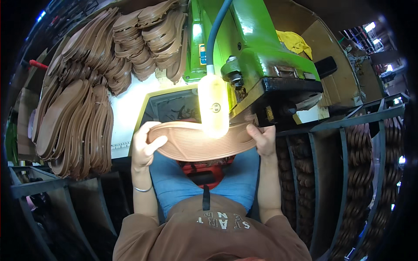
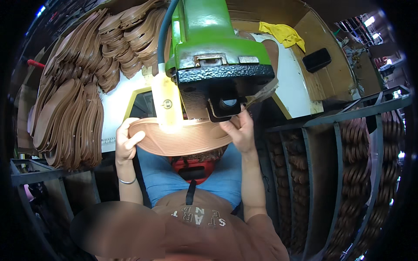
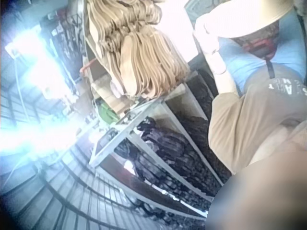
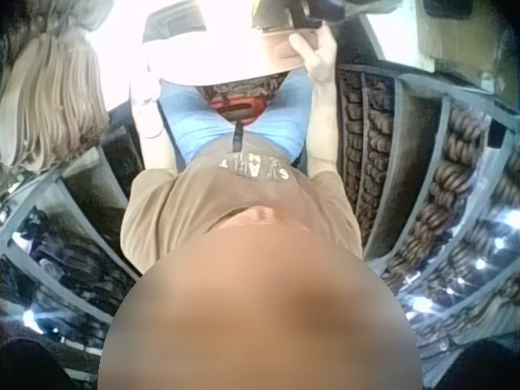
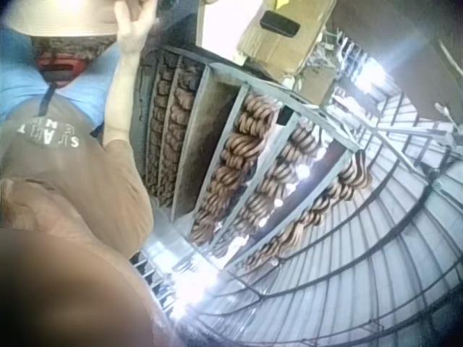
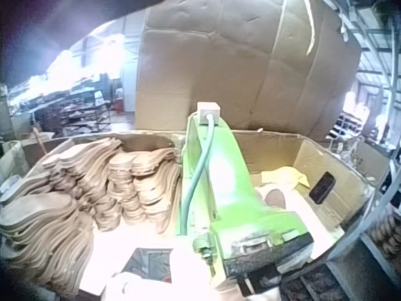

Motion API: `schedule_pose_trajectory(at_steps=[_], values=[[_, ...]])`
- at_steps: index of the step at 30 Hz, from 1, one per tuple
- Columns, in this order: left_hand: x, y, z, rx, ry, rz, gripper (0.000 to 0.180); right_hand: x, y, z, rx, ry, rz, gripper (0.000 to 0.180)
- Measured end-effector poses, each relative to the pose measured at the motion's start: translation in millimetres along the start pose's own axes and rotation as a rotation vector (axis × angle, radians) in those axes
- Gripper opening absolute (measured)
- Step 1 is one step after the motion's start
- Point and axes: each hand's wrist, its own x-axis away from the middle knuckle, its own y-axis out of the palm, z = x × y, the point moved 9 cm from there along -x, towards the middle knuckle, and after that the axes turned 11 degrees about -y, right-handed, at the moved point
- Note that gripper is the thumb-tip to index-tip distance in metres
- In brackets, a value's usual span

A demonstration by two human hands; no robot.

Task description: Finishing and trimming shoe soles using an industrial machine at a factory workstation.

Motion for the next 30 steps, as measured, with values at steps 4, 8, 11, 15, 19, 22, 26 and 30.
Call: schedule_pose_trajectory(at_steps=[4,8,11,15,19,22,26,30], values=[[20,-26,-21,0.046,-0.096,-0.019,0.021,2,19,9,0.132,0.053,0.01,0.047],[46,-24,-74,-0.168,-0.266,-0.129,0.024,-10,37,-1,0.079,-0.094,0.024,0.052],[71,18,-132,-0.148,-0.444,-0.173,0.025,-14,37,2,0.079,-0.125,0.044,0.054],[86,103,-145,-0.349,-0.205,-0.22,0.035,-10,33,5,0.075,-0.094,0.132,0.041],[83,129,-143,-0.428,-0.256,-0.333,0.047,-6,31,-12,0.466,0.026,0.018,0.019],[24,113,-73,-0.408,-0.031,-0.339,0.055,4,-43,-77,0.685,-0.041,0.236,0.028],[-39,40,106,-0.462,0.715,0.422,0.033,41,-172,-165,0.659,-0.659,0.979,0.03],[-105,44,218,-0.918,0.953,0.786,0.049,-28,-193,-115,0.786,-0.413,0.968,0.032]])
